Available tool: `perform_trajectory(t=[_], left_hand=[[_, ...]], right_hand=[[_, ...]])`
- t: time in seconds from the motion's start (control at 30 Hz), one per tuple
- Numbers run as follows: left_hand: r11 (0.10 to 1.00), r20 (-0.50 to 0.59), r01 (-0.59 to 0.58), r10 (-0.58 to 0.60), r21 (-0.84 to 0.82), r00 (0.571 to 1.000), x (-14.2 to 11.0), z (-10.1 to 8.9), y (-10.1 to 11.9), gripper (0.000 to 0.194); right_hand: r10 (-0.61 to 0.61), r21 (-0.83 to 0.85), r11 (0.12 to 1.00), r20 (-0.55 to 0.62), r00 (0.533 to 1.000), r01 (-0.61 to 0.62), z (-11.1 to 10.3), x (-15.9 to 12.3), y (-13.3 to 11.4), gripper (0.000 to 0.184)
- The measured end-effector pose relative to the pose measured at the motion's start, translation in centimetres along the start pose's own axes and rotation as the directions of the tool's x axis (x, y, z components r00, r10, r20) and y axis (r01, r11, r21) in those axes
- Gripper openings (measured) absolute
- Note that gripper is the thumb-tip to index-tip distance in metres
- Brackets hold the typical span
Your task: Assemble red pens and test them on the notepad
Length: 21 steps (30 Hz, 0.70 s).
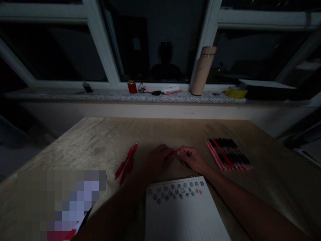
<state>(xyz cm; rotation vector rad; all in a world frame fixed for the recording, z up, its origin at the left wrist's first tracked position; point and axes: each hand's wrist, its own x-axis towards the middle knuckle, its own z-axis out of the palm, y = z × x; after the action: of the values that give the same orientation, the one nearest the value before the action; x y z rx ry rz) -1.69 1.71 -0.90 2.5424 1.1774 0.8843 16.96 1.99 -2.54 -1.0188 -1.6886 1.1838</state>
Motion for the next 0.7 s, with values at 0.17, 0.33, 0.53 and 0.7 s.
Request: perform_trajectory(t=[0.17, 0.33, 0.53, 0.7], left_hand=[[0.999, -0.047, 0.018, -0.020, -0.043, 0.999, 0.09, -0.24, 0.13, 0.025], [0.985, -0.061, 0.127, -0.135, -0.116, 0.989, 0.17, 0.06, -0.30, 0.021], [0.966, -0.137, 0.177, -0.204, -0.186, 0.969, 0.16, 0.28, -0.58, 0.019], [0.952, -0.171, 0.199, -0.242, -0.233, 0.955, 0.13, 0.24, -0.49, 0.017]], right_hand=[[-0.033, -0.063, 0.997, 0.015, 0.999, 0.034, 0.23, 0.00, -0.15, 0.035], [-0.039, -0.150, 0.988, 0.017, 0.999, 0.041, 0.27, 0.01, -0.23, 0.029], [-0.032, -0.175, 0.984, 0.032, 0.999, 0.037, 0.38, -0.01, -0.19, 0.026], [-0.048, -0.164, 0.985, 0.055, 0.997, 0.056, 0.47, 0.07, -0.11, 0.025]])
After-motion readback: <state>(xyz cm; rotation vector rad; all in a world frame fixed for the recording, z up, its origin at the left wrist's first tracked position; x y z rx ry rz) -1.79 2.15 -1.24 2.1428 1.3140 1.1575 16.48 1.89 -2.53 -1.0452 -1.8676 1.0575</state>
